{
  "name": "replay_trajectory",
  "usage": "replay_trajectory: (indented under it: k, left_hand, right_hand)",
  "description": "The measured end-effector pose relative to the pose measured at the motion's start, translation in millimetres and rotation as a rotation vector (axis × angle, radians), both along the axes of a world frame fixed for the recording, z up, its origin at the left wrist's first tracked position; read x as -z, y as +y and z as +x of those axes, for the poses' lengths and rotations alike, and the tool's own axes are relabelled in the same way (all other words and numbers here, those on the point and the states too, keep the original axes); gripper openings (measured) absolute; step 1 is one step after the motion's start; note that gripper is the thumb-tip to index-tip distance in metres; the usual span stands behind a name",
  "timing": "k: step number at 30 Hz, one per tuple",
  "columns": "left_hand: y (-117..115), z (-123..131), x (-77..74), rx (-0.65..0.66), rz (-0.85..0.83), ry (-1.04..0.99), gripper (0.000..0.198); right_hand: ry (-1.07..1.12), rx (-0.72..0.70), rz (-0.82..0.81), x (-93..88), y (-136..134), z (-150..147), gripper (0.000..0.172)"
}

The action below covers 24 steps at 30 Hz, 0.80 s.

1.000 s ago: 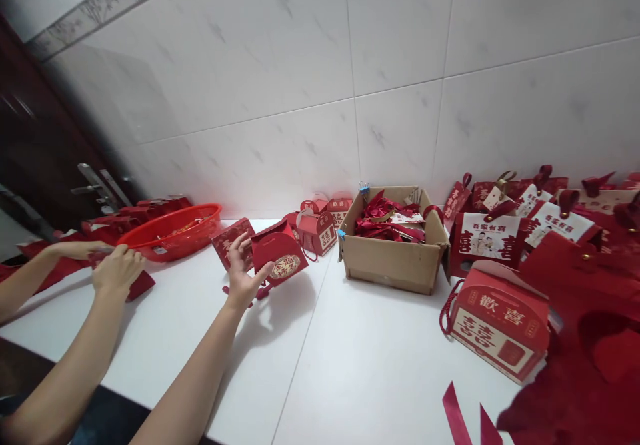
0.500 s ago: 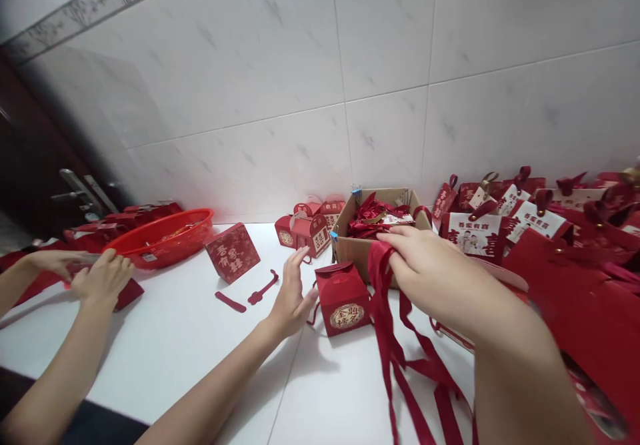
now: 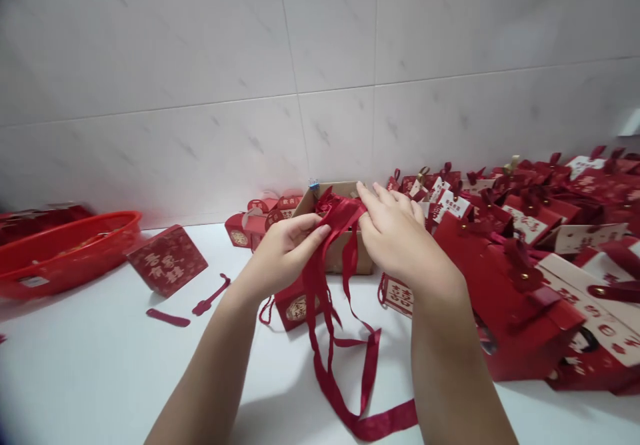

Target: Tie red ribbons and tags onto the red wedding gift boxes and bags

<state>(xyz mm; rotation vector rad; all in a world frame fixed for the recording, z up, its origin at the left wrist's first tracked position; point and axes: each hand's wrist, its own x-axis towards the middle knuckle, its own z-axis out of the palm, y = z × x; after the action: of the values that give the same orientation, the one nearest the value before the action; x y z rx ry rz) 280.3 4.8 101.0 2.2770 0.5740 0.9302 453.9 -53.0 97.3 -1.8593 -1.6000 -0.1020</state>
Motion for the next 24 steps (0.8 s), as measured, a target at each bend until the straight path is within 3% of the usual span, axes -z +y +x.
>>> replay_trajectory:
  k: [5,11,14,18,21,24]
  left_hand:
    - [12,1,6.4,-0.094,0.061,0.076,0.025]
    - [22,16,14.5,-0.156,0.17,0.136,0.026]
    - [20,21,15.8,-0.163,0.078,0.075,0.031]
    - [15,20,12.1,-0.086,-0.127,-0.084,0.027]
    - [12,17,7.1,0.012,-0.24,-0.222,0.02]
    - [10,14,4.0,0.012,-0.273,-0.295,0.021]
  right_hand:
    - [0.15,-0.167,-0.044,-10.3,-10,16,0.035]
    - [0.307,-0.045,0.099,-16.9,-22,24,0.042]
    - [0.372,-0.146,-0.013,-19.2,-29,23,0.045]
    - [0.315,-0.408,-0.28,-22.1,-29,15,0.039]
    - [0.321,-0.572,-0.35,-21.1,-20,8,0.028]
    - [0.344,-0.601,-0.364,-17.7,-12,5,0.026]
